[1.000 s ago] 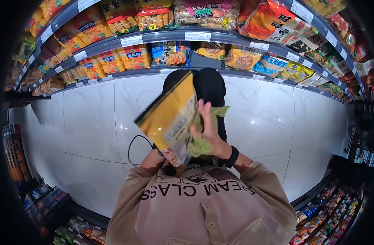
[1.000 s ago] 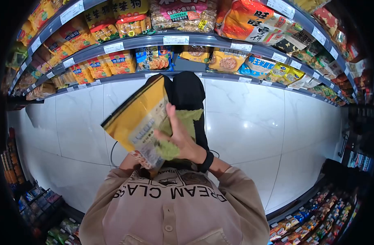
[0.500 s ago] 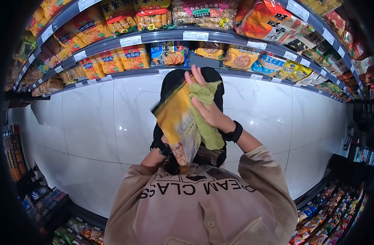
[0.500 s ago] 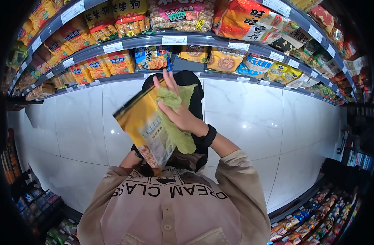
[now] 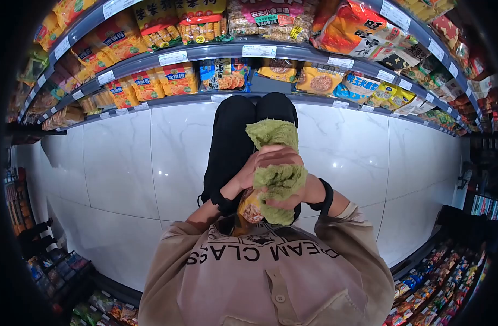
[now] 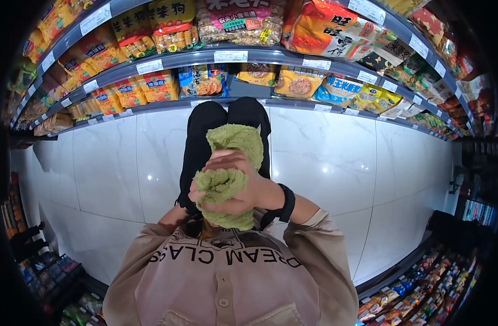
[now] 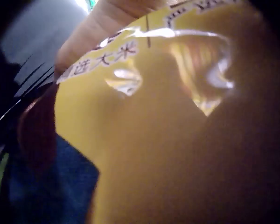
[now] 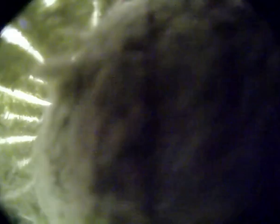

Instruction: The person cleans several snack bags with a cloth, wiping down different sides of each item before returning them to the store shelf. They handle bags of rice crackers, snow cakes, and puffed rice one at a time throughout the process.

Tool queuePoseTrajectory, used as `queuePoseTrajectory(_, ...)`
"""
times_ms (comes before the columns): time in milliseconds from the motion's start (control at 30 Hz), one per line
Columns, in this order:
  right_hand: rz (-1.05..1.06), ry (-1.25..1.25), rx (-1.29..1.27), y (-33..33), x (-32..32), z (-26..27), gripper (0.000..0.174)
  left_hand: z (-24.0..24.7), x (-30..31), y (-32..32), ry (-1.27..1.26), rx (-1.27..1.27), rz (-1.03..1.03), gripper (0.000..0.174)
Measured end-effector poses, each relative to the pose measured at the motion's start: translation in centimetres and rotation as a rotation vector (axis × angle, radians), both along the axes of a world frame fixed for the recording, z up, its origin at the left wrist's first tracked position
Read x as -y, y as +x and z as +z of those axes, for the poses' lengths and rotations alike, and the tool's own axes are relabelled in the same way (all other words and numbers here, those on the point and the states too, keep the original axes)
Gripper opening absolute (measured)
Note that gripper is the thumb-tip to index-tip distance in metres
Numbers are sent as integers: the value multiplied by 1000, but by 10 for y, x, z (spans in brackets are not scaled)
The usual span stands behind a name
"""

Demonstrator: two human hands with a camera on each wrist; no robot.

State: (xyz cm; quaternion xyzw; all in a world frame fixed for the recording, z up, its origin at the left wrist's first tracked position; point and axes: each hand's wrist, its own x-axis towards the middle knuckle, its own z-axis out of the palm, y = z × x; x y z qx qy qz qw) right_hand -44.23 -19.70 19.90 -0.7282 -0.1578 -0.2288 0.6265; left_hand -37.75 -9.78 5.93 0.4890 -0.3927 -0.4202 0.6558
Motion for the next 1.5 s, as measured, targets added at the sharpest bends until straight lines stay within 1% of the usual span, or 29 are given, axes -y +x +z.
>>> queuePoseTrajectory(33, -4, 2, -2, 1, 4, 6, 21, 0, -3, -2, -31, 38, -12, 39)
queuePoseTrajectory(133, 121, -102, -349, 3, 16, 11, 19, 9, -17, -5, 22, 221, 44, 37)
queuePoseTrajectory(200, 115, -154, -361, 0, 20, 6, 21, 15, -24, -2, 73, 411, 106, 36)
queuePoseTrajectory(233, 106, -207, -370, -1, 24, 4, 22, 14, -22, 1, 69, 413, 107, 36)
queuePoseTrajectory(300, 0, -353, -289, -1, 36, -11, 23, 7, -18, 5, 359, 370, 30, 32)
queuePoseTrajectory(333, -107, -499, -203, -1, 41, -20, 24, 5, -14, 7, 372, 162, 19, 33)
queuePoseTrajectory(367, -108, -497, -204, -2, 45, -29, 24, 6, -13, 9, 373, 162, 18, 33)
queuePoseTrajectory(433, -118, -27, -630, -6, 50, -46, 23, 22, -10, 15, 553, 142, -66, 31)
queuePoseTrajectory(467, -107, 188, -806, -10, 50, -50, 29, 17, -10, 13, 462, 154, -5, 32)
queuePoseTrajectory(500, -115, 184, -798, -12, 47, -43, 29, 20, -8, 12, 454, 161, -9, 32)
queuePoseTrajectory(567, -303, -413, -336, -20, 31, -13, 30, 26, -8, 10, 301, 110, 18, 31)
queuePoseTrajectory(633, -68, -338, -275, -29, 19, 21, 25, 20, -3, 15, 291, 113, -21, 30)
queuePoseTrajectory(767, 40, -434, -275, -44, 14, 43, 22, 49, 13, 7, 123, 49, -48, 27)
queuePoseTrajectory(833, 88, -399, -103, -47, 22, 44, 34, 54, 18, 6, 55, 92, 50, 21)
queuePoseTrajectory(867, -83, -456, -309, -55, 28, 49, 41, 57, 17, 12, 127, 181, 65, 19)
queuePoseTrajectory(900, -280, -621, -262, -53, 32, 50, 47, 65, 17, 18, 199, 269, 79, 21)
queuePoseTrajectory(933, -431, -660, -298, -49, 32, 43, 54, 69, 17, 21, 212, 198, 112, 26)
queuePoseTrajectory(967, -583, -698, -333, -45, 31, 31, 62, 74, 20, 27, 248, 317, 171, 29)
queuePoseTrajectory(1033, -347, 217, -521, -31, 27, 15, 83, 90, 20, 32, 310, 491, 314, 29)
queuePoseTrajectory(1067, -426, 392, -444, -32, 19, 17, 87, 95, 19, 35, 312, 491, 314, 29)
queuePoseTrajectory(1100, -428, 394, -446, -35, 26, 12, 87, 100, 18, 38, 292, 586, 383, 29)
queuePoseTrajectory(1167, 392, 849, -23, -48, 51, -2, 77, 101, 18, 43, 244, 764, 509, 31)
queuePoseTrajectory(1200, 130, 1038, -263, -60, 47, 2, 60, 102, 17, 46, 228, 837, 541, 32)
queuePoseTrajectory(1233, 135, 1038, -269, -68, 48, -2, 60, 103, 17, 49, 209, 914, 572, 34)
queuePoseTrajectory(1300, -522, 95, -630, -79, 49, -15, 55, 106, 20, 51, 199, 952, 595, 35)
queuePoseTrajectory(1333, -598, 458, -437, -58, 30, 6, 54, 107, 21, 52, 180, 997, 616, 37)
queuePoseTrajectory(1433, -606, 455, -503, -47, 27, 18, 62, 107, 21, 49, 181, 1040, 636, 40)
queuePoseTrajectory(1467, -632, 391, -578, -46, 30, 14, 49, 108, 22, 48, 182, 1039, 633, 40)
queuePoseTrajectory(1500, -636, 393, -580, -51, 36, 5, 49, 109, 23, 46, 229, 1065, 602, 41)
